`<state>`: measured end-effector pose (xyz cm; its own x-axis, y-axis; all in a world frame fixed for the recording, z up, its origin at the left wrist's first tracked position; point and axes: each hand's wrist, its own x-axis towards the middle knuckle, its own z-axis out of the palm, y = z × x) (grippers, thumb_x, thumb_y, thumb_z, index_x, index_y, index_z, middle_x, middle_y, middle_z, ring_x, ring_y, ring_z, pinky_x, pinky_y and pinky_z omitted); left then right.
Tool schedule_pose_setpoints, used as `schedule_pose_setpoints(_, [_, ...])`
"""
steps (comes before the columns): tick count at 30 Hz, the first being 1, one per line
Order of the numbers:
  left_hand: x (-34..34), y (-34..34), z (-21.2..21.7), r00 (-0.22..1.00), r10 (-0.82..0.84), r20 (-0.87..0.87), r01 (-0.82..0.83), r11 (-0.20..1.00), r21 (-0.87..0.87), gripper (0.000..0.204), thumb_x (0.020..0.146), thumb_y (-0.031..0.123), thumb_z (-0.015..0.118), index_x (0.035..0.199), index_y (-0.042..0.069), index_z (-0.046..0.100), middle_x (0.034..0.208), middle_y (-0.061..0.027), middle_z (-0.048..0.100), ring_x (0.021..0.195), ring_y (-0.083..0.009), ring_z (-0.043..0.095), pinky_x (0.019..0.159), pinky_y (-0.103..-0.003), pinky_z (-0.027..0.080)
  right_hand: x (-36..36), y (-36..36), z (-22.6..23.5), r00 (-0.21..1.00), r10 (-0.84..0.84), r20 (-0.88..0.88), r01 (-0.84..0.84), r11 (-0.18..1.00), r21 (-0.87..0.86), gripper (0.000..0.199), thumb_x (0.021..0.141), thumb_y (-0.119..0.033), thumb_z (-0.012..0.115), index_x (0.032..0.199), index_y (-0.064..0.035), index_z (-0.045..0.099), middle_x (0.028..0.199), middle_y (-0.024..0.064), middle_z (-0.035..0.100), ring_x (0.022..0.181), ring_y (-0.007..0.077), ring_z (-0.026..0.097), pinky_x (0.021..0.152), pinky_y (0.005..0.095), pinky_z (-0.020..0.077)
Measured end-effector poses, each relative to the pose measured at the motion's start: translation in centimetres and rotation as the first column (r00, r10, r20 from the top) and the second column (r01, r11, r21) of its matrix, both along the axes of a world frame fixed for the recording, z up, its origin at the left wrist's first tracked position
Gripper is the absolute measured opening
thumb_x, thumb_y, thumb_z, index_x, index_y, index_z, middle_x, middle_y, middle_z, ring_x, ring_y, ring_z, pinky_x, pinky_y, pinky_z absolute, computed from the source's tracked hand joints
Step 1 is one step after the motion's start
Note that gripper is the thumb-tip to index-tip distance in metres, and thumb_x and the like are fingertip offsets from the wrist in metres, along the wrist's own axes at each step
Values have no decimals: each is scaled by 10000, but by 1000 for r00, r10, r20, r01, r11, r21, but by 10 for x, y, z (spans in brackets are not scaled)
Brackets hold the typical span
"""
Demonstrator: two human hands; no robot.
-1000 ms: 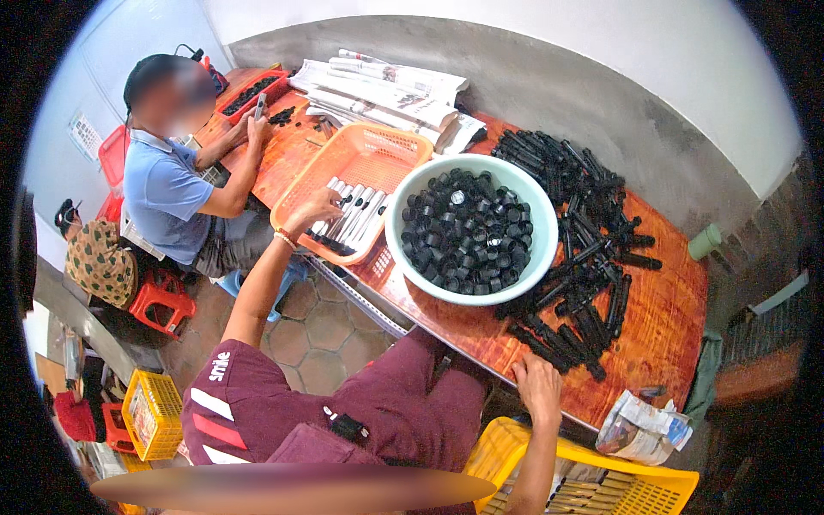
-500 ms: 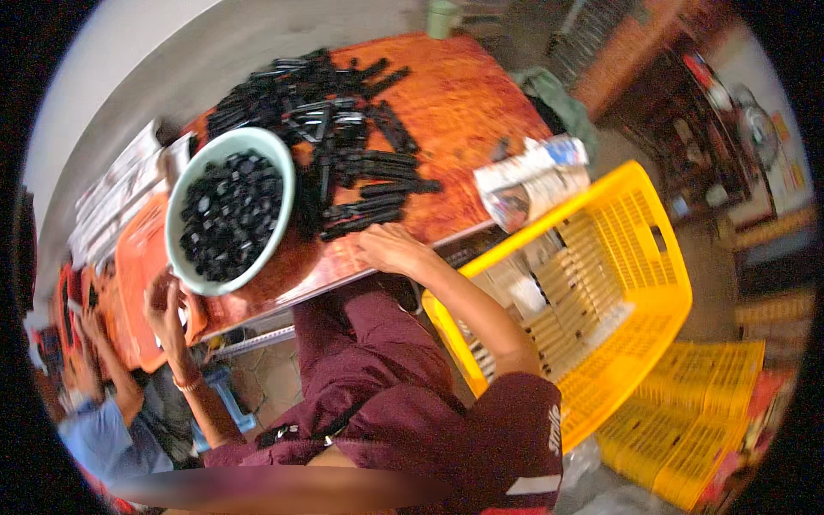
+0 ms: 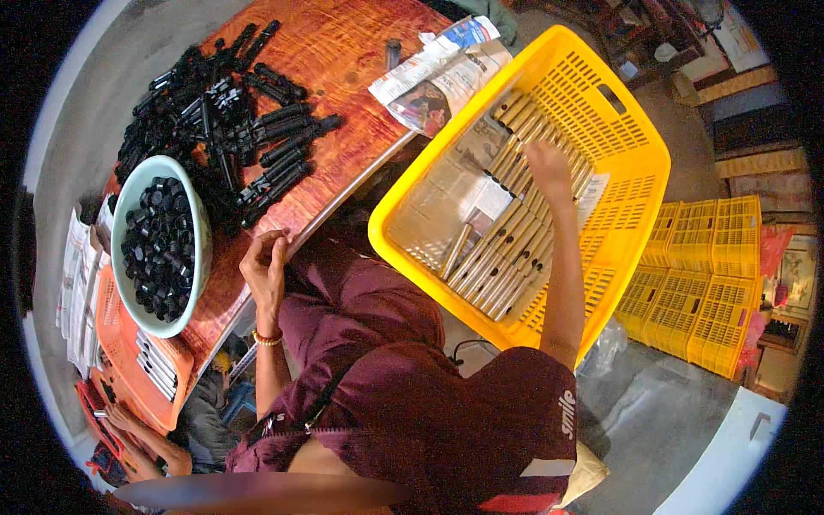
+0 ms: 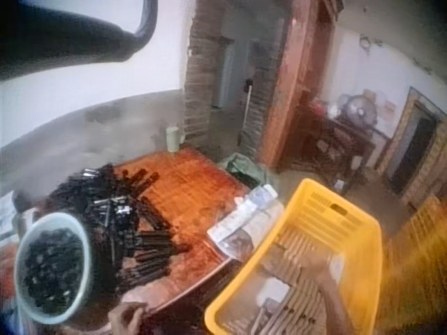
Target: The person repeatedly picks up a silver marker body and a black cap, then screws the cap onto the body. Completed markers are placed into a yellow basket. The person handles marker bodies and caps one at a time.
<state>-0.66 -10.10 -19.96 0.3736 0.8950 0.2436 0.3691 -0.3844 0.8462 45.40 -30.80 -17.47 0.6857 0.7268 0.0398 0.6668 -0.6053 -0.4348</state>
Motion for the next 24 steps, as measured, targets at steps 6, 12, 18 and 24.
schedule_pose_setpoints(6, [-1,1,-11,999,45,-30,-46,998,-42,149,877,128,650,873,-16,688,820,-111,693,736,-172,652,675,-288,494,-15,-54,-169,849,302,-433,-390,912,-127,316,848,-291,587,845,17,660,774,194,658,744,358,636,688,427,503])
schedule_pose_setpoints(12, [-1,3,-9,998,22,-60,-23,1000,-21,160,897,121,629,879,-30,680,832,-95,699,754,-149,644,705,-278,499,-67,-36,-216,880,168,-445,-286,934,-213,233,845,-188,653,833,44,677,619,93,619,511,169,612,455,326,510])
schedule_pose_setpoints(18, [-1,0,-9,999,37,-5,-37,998,-47,172,904,127,622,882,-34,678,823,-79,698,758,-129,631,717,-272,495,-46,-32,-202,574,-296,-764,161,955,-249,247,856,-201,677,919,37,664,733,112,654,604,193,664,502,316,560])
schedule_pose_setpoints(24, [-3,0,-8,999,37,-8,-38,999,-38,172,897,126,624,871,-35,682,815,-78,696,758,-133,631,708,-267,488,-16,-12,-110,746,-255,-615,423,895,142,155,869,-146,652,843,5,631,684,77,618,572,144,640,440,263,530])
